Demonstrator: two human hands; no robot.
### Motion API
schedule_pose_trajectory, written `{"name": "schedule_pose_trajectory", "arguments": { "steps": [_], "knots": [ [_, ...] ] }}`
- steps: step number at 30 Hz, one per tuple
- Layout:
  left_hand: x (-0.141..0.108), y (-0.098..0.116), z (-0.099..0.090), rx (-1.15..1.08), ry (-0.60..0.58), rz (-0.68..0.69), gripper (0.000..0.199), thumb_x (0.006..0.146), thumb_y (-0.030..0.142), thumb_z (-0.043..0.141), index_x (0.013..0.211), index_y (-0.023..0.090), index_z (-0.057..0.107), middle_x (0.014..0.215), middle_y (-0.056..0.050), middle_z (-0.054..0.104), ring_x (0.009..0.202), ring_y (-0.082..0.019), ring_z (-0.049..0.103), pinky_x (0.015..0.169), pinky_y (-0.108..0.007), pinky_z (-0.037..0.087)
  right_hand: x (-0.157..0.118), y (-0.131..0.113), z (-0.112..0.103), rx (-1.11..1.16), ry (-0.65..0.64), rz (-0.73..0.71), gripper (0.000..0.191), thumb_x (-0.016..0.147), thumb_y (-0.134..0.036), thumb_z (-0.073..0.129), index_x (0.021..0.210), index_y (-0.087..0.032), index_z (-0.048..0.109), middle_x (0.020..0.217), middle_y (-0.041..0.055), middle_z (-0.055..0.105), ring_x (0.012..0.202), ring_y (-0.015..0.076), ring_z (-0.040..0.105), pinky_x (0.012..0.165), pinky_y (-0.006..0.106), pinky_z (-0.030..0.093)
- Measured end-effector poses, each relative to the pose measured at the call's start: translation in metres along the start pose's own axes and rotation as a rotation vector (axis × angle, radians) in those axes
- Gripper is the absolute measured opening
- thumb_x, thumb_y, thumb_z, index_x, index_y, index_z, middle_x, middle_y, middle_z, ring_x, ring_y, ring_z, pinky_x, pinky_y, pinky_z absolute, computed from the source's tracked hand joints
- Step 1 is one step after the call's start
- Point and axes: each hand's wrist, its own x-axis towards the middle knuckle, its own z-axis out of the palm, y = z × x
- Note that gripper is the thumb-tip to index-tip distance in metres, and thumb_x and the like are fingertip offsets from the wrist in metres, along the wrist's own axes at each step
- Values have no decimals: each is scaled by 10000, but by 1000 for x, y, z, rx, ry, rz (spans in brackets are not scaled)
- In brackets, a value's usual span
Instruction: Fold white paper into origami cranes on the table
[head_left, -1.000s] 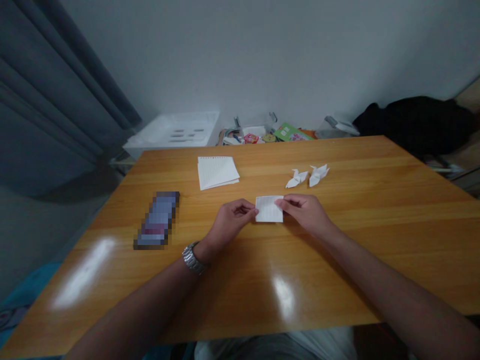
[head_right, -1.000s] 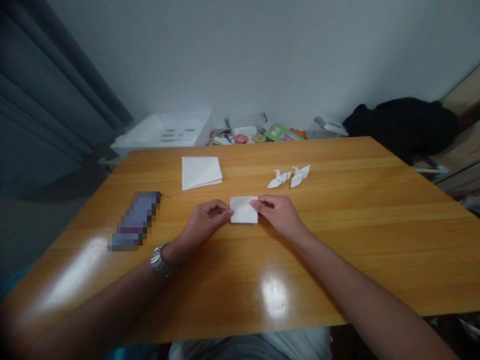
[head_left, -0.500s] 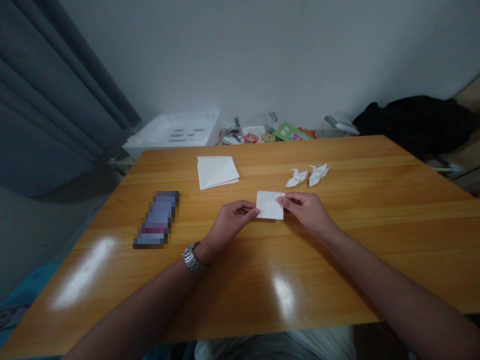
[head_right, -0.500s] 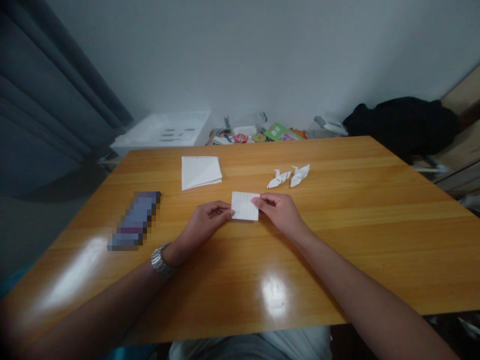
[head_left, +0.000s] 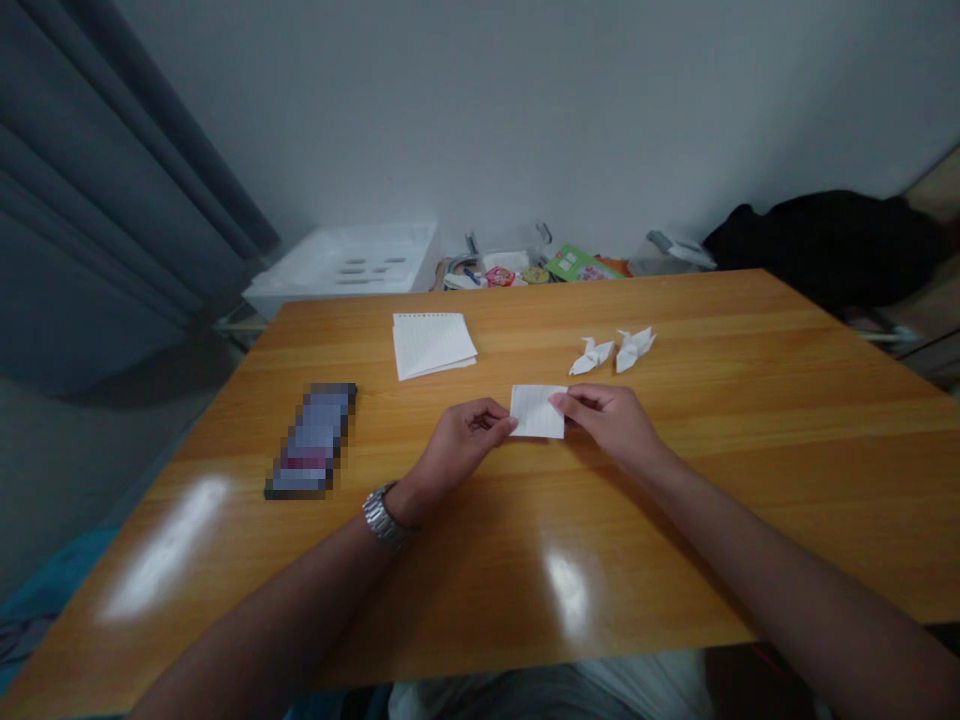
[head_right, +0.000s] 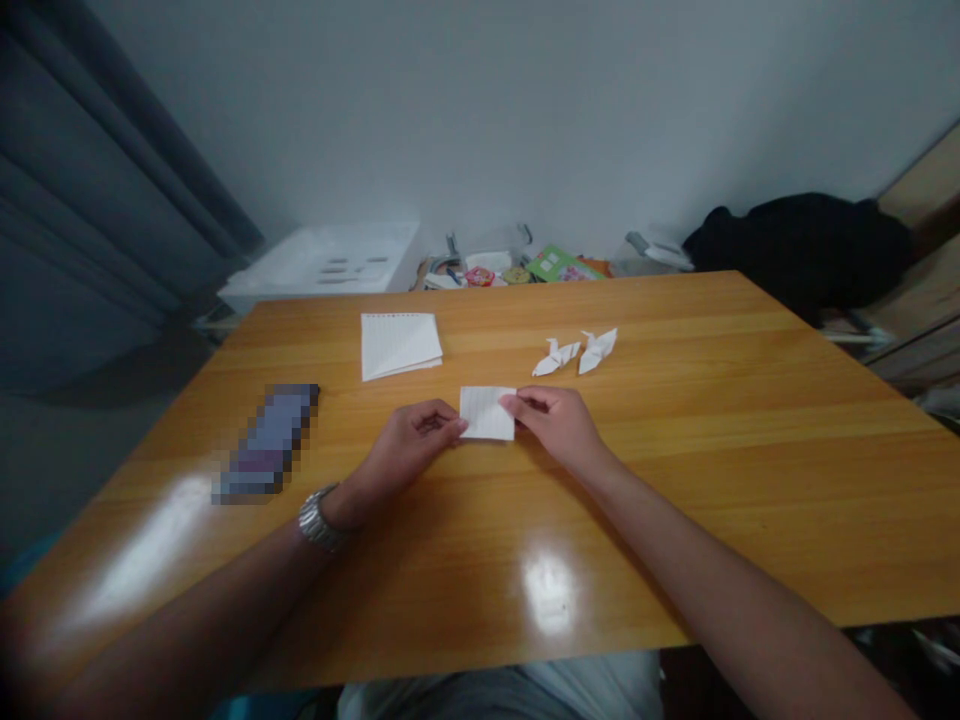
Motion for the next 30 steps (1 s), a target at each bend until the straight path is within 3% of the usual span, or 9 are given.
{"name": "schedule_pose_trajectory", "arguments": {
  "steps": [6, 11, 17, 24, 30],
  "knots": [
    [2, 0, 0, 55, 78, 25, 253, 885, 398, 673, 867, 147, 692, 842, -51, 727, 750, -153, 654, 668, -239, 507, -1, -1, 3, 99, 5, 53, 337, 836, -502, 697, 838, -170, 753, 809, 59, 748, 719, 190, 656, 684, 316, 517],
    [4, 0, 0, 49, 149, 46, 225, 881, 374, 674, 892, 150, 692, 881, -59, 742, 778, -165, 678, 714, -260, 543, 0, 0, 7, 124, -50, 73, 367, 816, -526, 708, 719, -172, 700, 708, 53, 717, 667, 177, 652, 658, 316, 529],
    [5, -3, -4, 45, 163, 19, 239, 858, 389, 703, 901, 155, 702, 854, -54, 745, 755, -170, 682, 684, -261, 546, 0, 0, 11, 245, -34, 75, 365, 753, -532, 761, 833, -185, 682, 772, 49, 723, 683, 186, 675, 675, 344, 576],
    [4, -11, -5, 126, 105, 47, 231, 876, 388, 694, 935, 165, 695, 848, -52, 751, 763, -172, 697, 715, -273, 554, 2, 7, 6, 103, -29, 20, 345, 827, -501, 694, 897, -163, 703, 719, 47, 709, 632, 176, 644, 634, 330, 536],
    [2, -7, -11, 447, 93, 193, 202, 914, 358, 653, 1018, 189, 687, 968, -56, 737, 890, -196, 687, 831, -317, 546, 4, 17, -2, -226, 18, -71, 277, 875, -398, 645, 1026, -194, 757, 914, 73, 770, 787, 217, 684, 732, 345, 514]
  ]
}}
